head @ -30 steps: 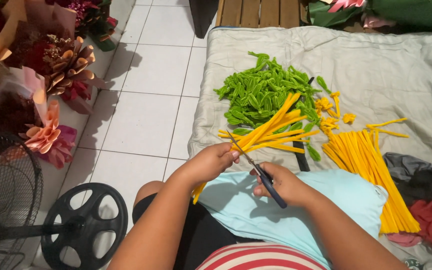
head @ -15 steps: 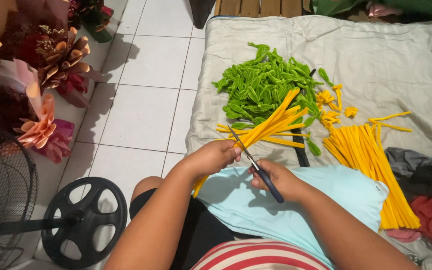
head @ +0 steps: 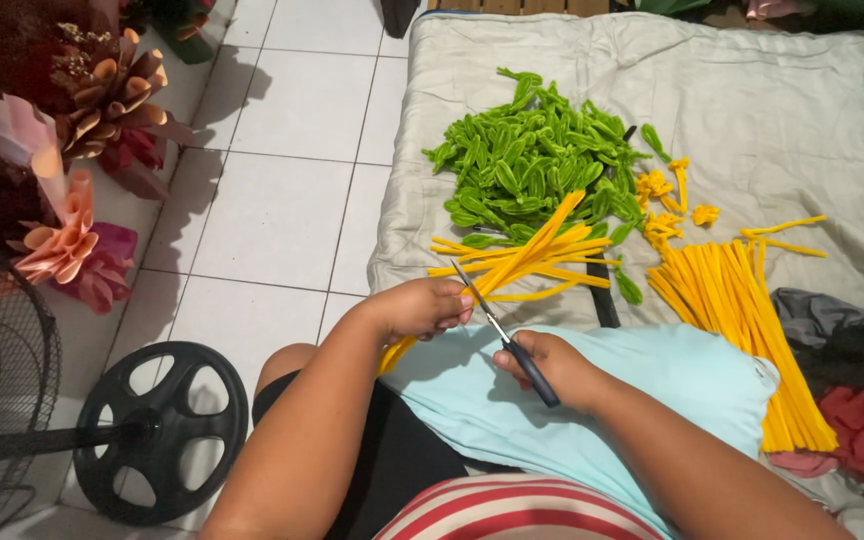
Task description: The person gathers yellow pipe cleaners, cuts them into shorter pieces using scissors, and then twists and weaves them together by hand to form a small decorative item. The person works on a light-colored cloth on the floor, surrounded by green pipe cleaner pieces and finished flower arrangements.
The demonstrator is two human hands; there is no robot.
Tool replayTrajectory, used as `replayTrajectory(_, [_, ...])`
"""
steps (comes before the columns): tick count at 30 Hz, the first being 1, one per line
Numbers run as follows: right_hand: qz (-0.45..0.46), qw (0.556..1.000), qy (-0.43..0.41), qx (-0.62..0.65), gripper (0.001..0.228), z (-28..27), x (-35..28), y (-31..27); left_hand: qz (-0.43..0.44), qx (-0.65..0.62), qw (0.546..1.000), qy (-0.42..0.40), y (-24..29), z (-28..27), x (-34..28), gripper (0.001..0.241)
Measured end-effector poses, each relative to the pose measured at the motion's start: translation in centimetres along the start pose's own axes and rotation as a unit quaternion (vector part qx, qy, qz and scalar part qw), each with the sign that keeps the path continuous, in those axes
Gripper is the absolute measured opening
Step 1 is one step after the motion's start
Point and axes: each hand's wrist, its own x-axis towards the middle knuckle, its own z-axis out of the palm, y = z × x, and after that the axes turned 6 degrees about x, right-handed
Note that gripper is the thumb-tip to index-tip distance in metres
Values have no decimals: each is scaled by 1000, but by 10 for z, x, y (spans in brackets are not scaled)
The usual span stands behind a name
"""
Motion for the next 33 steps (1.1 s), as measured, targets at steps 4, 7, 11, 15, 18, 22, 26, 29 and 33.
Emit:
replayTrajectory(4, [26, 1000, 13, -8, 43, 5, -11, -19, -7, -27, 999, -16, -12, -3, 4, 25])
replayTrajectory(7, [45, 999, 19, -8, 46, 6, -9, -20, -17, -48, 998, -21, -18, -5, 9, 23])
replayTrajectory(11, [81, 996, 9, 42, 42, 9, -7, -28, -39, -81, 995, -30, -24, -6, 11, 23])
replayTrajectory(15, [109, 992, 10, 66, 39, 11, -13, -43, -54, -93, 994, -32, -28, -5, 9, 23])
replayTrajectory(18, [134, 988, 5, 75, 39, 11, -18, -52, -58, -99, 993, -39, -32, -6, 9, 22])
replayTrajectory(22, [142, 988, 0, 68, 40, 11, -15, -50, -61, -108, 991, -50, -43, -8, 12, 22])
replayTrajectory(26, [135, 988, 4, 78, 39, 13, -18, -55, -56, -119, 990, -49, -47, -11, 16, 22])
replayTrajectory(29, [112, 990, 2, 81, 43, 11, -12, -43, -49, -122, 990, -49, -41, -12, 16, 23])
replayTrajectory(33, [81, 990, -33, 110, 56, 8, -4, -18, -25, -142, 988, -58, -37, -13, 13, 22])
